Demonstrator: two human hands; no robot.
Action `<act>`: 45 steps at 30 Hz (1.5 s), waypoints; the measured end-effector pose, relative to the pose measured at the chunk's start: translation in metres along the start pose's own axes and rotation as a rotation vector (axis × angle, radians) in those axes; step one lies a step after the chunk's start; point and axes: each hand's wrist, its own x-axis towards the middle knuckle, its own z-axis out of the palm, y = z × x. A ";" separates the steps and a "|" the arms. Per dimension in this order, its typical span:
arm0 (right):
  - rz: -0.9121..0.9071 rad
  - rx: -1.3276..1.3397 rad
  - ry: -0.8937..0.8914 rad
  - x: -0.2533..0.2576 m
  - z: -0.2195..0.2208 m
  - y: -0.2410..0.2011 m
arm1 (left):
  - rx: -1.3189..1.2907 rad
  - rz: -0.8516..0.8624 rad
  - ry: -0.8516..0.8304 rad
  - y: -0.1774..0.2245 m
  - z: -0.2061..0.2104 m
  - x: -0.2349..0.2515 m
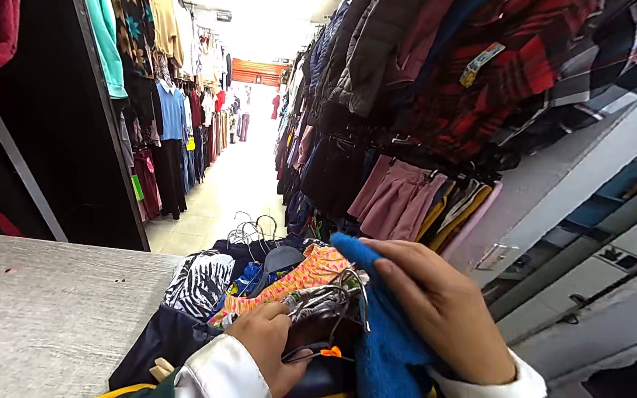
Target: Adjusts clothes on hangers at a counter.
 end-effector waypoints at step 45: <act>0.153 0.300 -0.355 0.004 0.024 -0.004 | -0.058 -0.390 -0.183 -0.038 -0.023 0.030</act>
